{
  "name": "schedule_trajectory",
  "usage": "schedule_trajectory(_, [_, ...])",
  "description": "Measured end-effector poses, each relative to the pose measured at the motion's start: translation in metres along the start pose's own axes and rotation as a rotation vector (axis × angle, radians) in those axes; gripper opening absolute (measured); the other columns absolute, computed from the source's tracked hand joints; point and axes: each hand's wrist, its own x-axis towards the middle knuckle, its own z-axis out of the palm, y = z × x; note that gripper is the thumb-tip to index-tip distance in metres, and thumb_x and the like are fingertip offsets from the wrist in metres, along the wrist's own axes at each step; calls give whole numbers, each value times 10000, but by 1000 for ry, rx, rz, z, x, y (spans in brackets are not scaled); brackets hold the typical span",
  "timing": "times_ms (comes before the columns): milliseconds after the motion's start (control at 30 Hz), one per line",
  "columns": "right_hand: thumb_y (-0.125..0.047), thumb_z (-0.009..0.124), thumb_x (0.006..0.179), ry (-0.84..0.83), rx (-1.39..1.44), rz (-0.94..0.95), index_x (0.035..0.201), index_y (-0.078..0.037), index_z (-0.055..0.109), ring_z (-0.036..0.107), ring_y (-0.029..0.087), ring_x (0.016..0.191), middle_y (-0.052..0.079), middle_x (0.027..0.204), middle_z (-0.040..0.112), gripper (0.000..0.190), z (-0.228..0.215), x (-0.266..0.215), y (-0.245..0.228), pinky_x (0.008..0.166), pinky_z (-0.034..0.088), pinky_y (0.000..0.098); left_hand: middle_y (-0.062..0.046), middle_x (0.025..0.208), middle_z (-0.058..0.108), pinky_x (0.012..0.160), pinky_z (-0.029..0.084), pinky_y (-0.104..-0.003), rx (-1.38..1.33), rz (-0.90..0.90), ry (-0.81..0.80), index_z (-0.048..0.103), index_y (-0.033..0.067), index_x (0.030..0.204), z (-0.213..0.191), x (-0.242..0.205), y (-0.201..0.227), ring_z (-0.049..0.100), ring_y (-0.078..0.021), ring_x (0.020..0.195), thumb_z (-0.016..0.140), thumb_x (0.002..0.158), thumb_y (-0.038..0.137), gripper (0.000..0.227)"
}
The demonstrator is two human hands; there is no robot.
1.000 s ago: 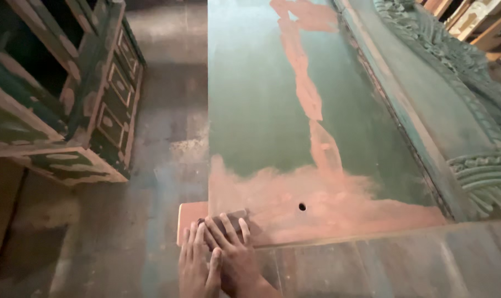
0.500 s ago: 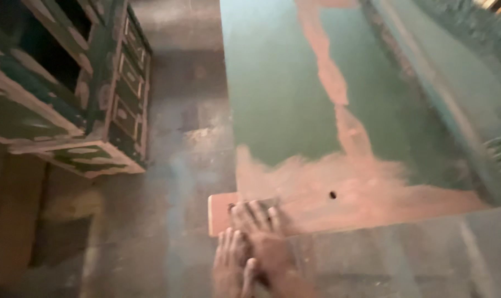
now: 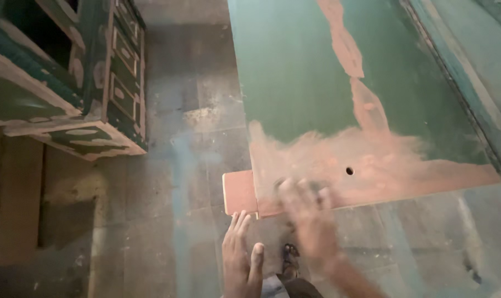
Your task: The person sands a large green wooden panel with a reddish-brown surface using a sanding block. They move the block back and forth across the surface, focusing on different areas to smooth the wood.
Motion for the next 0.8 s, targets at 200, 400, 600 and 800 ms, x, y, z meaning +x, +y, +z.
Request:
schedule_trajectory(200, [-139, 685, 764, 168, 287, 162, 1510, -107, 499, 380, 329, 1495, 104, 1600, 439, 770, 10, -7, -33, 1208, 216, 584, -224, 1551, 504, 1210, 281, -485, -43, -11, -27, 507, -35, 1457, -3, 6, 4, 385, -396, 1514, 522, 1030, 313, 552])
schedule_trajectory(400, [-210, 739, 678, 132, 344, 124, 1469, -142, 529, 366, 353, 1474, 91, 1526, 491, 821, -6, -22, -14, 1187, 181, 644, -219, 1570, 492, 1210, 279, -487, -71, -12, -92, 501, -41, 1457, 4, 6, 8, 383, -386, 1519, 541, 1015, 285, 551])
schedule_trajectory(600, [-256, 722, 682, 141, 208, 336, 1504, -59, 485, 354, 352, 1482, 132, 1575, 441, 878, 3, -31, 0, 1165, 188, 702, -213, 1578, 488, 1216, 274, -490, -63, -29, -90, 489, -44, 1473, 2, 0, 6, 370, -393, 1528, 525, 1022, 274, 553])
schedule_trajectory(800, [-139, 674, 754, 36, 344, 99, 1447, -162, 556, 389, 310, 1463, 37, 1523, 508, 703, 4, -30, -39, 1179, 173, 693, -229, 1602, 448, 1220, 284, -488, -87, 26, -141, 497, -35, 1464, 10, 1, 7, 380, -399, 1517, 528, 1027, 285, 543])
